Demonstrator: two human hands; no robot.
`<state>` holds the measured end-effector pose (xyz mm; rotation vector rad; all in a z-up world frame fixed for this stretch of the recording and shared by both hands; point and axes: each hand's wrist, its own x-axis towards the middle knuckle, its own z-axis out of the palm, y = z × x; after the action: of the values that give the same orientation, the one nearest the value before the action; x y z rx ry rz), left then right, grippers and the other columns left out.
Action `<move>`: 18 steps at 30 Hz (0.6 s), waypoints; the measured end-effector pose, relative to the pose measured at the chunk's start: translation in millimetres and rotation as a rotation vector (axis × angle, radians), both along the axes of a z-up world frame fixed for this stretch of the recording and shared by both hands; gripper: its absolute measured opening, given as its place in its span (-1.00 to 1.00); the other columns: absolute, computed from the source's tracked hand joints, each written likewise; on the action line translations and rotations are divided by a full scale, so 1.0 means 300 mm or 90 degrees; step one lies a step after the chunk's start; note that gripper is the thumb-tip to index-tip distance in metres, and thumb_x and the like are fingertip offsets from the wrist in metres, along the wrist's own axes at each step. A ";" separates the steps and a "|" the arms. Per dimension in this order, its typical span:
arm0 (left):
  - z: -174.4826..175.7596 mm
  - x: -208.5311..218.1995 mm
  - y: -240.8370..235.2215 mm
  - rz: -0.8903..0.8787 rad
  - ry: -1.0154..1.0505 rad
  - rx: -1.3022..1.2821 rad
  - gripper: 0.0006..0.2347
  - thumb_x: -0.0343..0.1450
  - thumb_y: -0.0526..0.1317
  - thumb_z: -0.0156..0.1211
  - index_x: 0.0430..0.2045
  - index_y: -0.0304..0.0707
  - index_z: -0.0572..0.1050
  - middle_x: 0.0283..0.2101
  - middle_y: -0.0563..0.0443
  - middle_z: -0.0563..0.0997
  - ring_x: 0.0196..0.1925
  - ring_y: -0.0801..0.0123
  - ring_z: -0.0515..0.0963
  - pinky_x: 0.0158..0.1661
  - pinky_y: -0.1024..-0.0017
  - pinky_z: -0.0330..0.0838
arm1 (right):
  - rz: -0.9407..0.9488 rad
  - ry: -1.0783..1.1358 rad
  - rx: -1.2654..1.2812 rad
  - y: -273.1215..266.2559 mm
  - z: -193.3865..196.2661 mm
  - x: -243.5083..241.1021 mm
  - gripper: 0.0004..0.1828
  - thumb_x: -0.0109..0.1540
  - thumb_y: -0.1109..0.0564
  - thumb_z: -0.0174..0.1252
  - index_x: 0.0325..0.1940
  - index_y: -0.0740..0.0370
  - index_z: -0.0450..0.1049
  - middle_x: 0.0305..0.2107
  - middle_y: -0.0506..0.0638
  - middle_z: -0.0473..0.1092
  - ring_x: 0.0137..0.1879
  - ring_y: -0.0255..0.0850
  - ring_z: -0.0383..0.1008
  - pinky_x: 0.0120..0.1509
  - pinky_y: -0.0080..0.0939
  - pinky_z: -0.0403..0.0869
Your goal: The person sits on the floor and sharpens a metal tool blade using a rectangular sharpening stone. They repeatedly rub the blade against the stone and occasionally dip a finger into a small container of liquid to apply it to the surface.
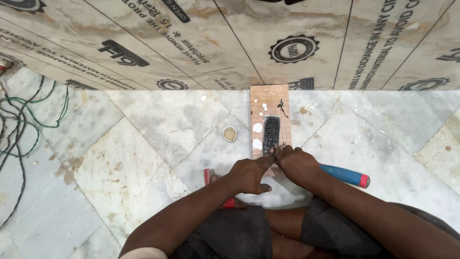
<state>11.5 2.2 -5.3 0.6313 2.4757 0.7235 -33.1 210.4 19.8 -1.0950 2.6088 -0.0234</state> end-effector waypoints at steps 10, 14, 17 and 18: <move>-0.039 -0.113 0.021 0.062 0.003 -0.033 -0.08 0.22 0.05 0.43 0.47 -0.10 0.01 0.39 -0.15 0.36 0.01 -0.04 0.65 -0.02 0.12 0.55 | -0.075 -0.064 0.049 -0.028 -0.006 -0.156 -0.67 0.39 0.08 -0.08 0.12 0.32 0.40 -0.11 0.31 0.44 -0.12 0.11 0.59 -0.15 0.04 0.62; -0.027 0.047 0.027 -0.015 0.026 -0.028 -0.07 0.18 0.03 0.50 0.41 -0.16 0.04 0.41 -0.22 0.29 0.08 -0.06 0.62 0.00 0.13 0.53 | -0.028 -0.068 0.022 0.018 -0.007 0.011 -0.54 0.33 0.02 -0.11 0.18 0.42 0.28 -0.15 0.33 0.41 -0.18 0.17 0.55 -0.21 0.07 0.61; -0.009 -0.061 0.048 0.014 0.024 -0.071 -0.08 0.21 -0.02 0.46 0.44 -0.19 0.00 0.45 -0.13 0.25 0.01 -0.06 0.64 -0.04 0.10 0.53 | -0.078 -0.092 0.053 -0.004 -0.003 -0.088 -0.57 0.43 0.00 -0.21 0.21 0.37 0.27 -0.19 0.34 0.40 -0.19 0.19 0.56 -0.20 0.10 0.61; 0.012 -0.132 0.053 0.031 0.017 -0.086 -0.08 0.22 -0.05 0.44 0.46 -0.18 -0.02 0.46 -0.07 0.24 -0.04 -0.06 0.65 -0.05 0.08 0.52 | -0.099 -0.085 0.066 -0.014 0.005 -0.171 -0.60 0.44 -0.03 -0.18 0.13 0.34 0.34 -0.21 0.31 0.43 -0.18 0.15 0.58 -0.18 0.08 0.61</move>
<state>-28.0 18.2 -1.8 0.5349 2.5472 0.5624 -84.5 206.2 21.3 -0.8256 2.5372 0.0036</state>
